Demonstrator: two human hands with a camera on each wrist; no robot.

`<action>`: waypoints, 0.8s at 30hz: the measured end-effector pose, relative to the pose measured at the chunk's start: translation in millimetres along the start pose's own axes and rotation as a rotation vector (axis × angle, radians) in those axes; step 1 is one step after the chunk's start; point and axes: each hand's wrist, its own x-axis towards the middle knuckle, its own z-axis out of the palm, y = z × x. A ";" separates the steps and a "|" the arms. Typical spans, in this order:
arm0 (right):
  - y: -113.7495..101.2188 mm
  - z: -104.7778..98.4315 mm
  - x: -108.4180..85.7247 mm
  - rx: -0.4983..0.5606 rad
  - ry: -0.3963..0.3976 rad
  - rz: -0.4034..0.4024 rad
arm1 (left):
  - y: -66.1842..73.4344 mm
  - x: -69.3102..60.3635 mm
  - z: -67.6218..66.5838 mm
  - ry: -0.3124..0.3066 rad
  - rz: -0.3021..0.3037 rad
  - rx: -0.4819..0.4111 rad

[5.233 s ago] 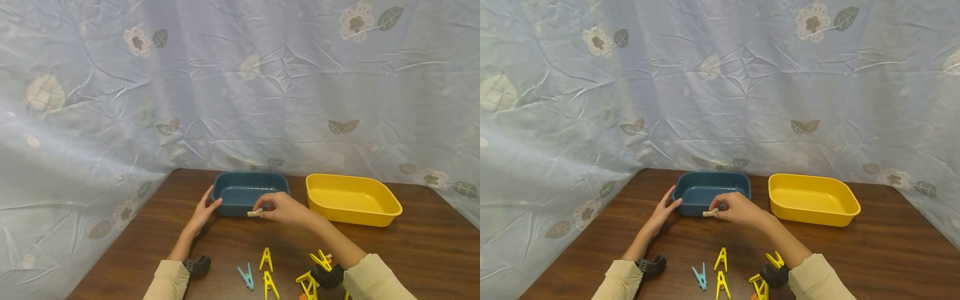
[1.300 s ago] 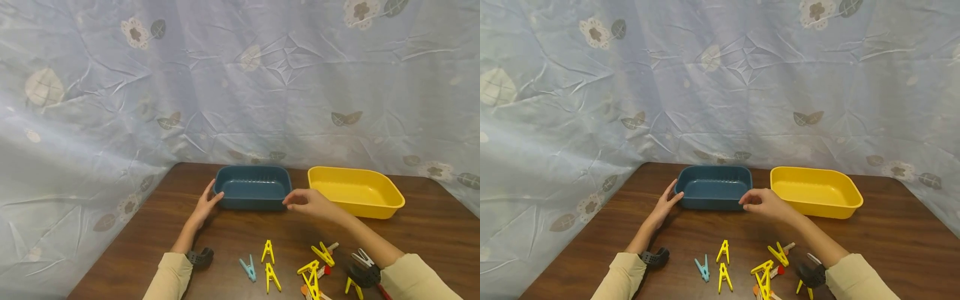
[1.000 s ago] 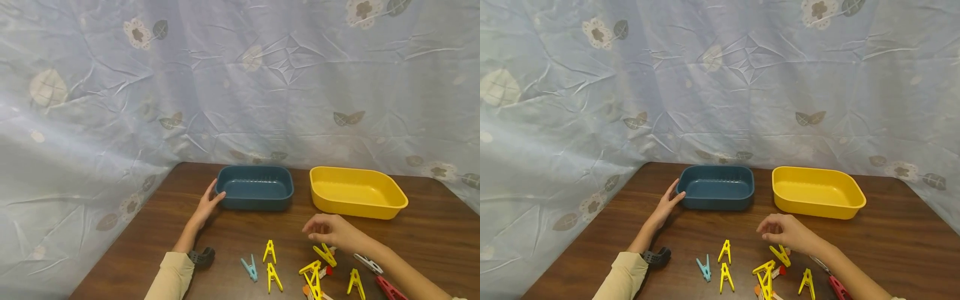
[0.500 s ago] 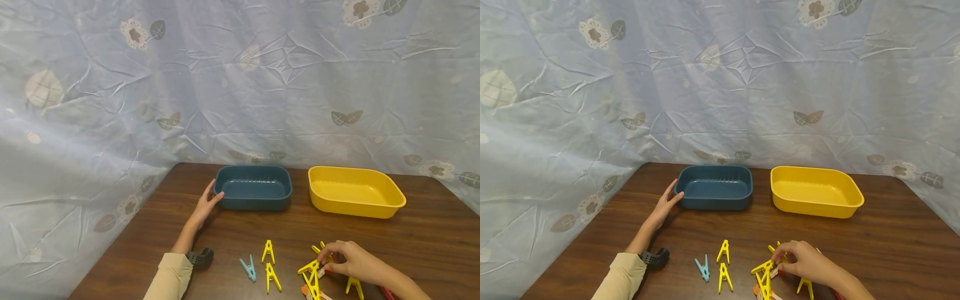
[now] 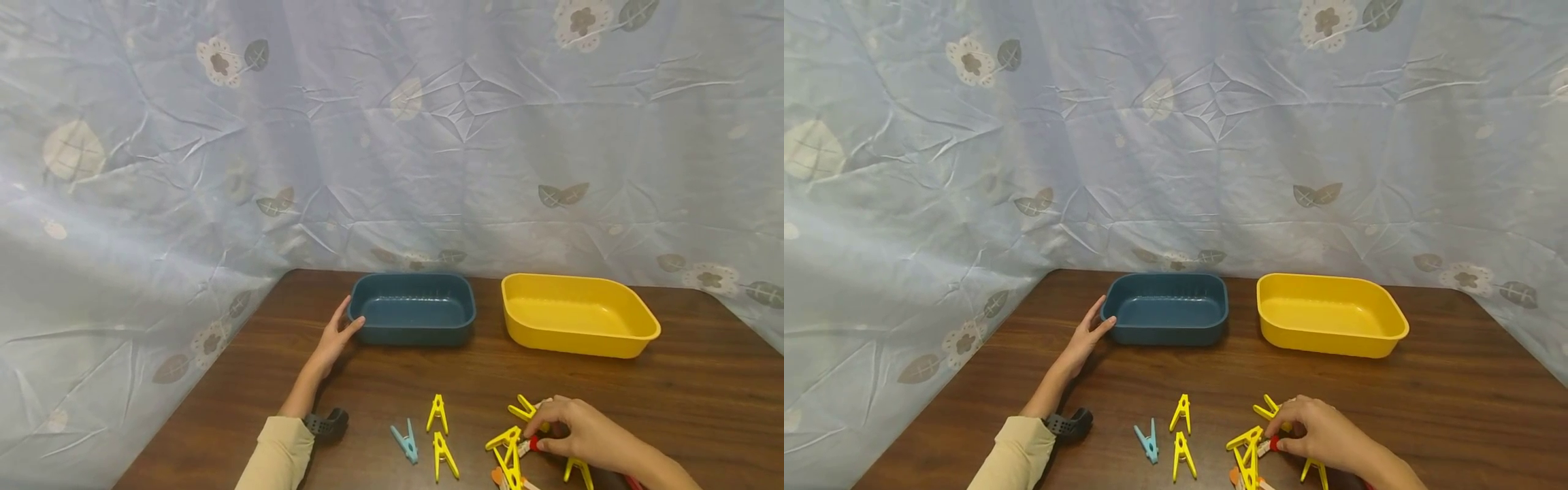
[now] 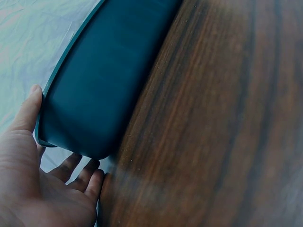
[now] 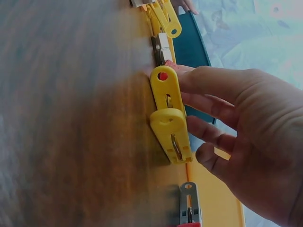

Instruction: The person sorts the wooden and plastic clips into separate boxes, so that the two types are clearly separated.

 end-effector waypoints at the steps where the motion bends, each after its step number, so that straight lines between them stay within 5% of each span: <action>1: 0.5 0.4 0.1 0.000 -0.002 -0.010 | 1.3 -0.7 -0.5 -0.005 -0.002 -0.006; 8: 2.9 2.4 0.1 0.059 -0.030 -0.016 | 22.8 -12.7 0.0 -0.046 -0.015 -0.026; 15: 0.5 3.5 0.6 0.070 -0.044 0.074 | 0.1 0.6 -0.7 0.003 0.000 0.002; 24: -0.9 4.7 -0.2 0.122 -0.036 0.088 | 0.1 -0.3 -0.1 0.003 0.007 0.003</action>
